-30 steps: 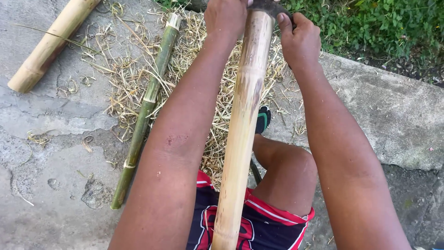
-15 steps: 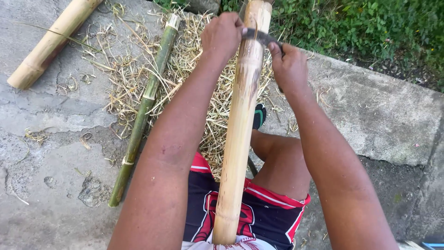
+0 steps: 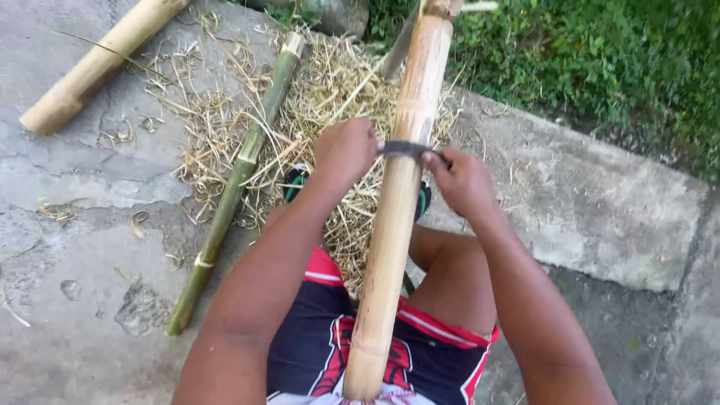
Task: Stripping the outer layer of a bamboo pole using a curved knife.
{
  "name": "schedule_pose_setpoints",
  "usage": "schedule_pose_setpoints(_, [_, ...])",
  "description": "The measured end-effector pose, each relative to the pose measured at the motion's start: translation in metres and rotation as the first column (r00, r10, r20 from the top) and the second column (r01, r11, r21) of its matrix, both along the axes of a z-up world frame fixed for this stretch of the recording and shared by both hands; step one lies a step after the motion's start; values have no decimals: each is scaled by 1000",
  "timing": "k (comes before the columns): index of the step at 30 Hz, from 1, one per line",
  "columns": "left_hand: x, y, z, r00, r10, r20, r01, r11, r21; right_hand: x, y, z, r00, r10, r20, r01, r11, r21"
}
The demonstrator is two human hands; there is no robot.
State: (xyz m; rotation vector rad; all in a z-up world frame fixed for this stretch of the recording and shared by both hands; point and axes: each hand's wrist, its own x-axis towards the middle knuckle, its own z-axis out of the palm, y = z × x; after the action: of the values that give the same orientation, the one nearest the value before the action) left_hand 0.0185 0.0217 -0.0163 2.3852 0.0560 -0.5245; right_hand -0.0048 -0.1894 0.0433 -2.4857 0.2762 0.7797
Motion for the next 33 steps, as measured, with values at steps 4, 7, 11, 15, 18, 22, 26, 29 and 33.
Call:
schedule_pose_setpoints(4, [82,-27,-2,992,113,-64,-116,992,-51,68,-29,-40,951,105,291,-71,990,-125])
schedule_pose_setpoints(7, [138,-47,-32,990,138,13,-137,989,-57,115,-37,-54,939,54,340,-20,995,-101])
schedule_pose_setpoints(11, [186,-56,-50,958,240,159,-221,967,-128,160,-41,-65,857,69,511,-8,993,-121])
schedule_pose_setpoints(15, [203,-58,-57,940,277,200,-240,952,-191,176,-46,-80,756,133,641,-29,985,-169])
schedule_pose_setpoints(18, [191,-55,-56,945,266,190,-229,953,-196,166,-41,-72,783,112,612,-13,986,-164])
schedule_pose_setpoints(22, [174,-46,-50,929,266,258,-219,955,-199,149,-35,-68,863,37,504,32,991,-127])
schedule_pose_setpoints(26, [147,-38,-42,964,226,141,-198,962,-190,120,-27,-55,868,66,493,17,987,-161])
schedule_pose_setpoints(29, [122,-31,-40,975,205,80,-188,965,-185,94,-19,-40,859,99,502,-6,983,-184])
schedule_pose_setpoints(33, [86,-21,-27,981,190,39,-179,965,-191,62,-7,-22,887,95,453,-11,983,-185])
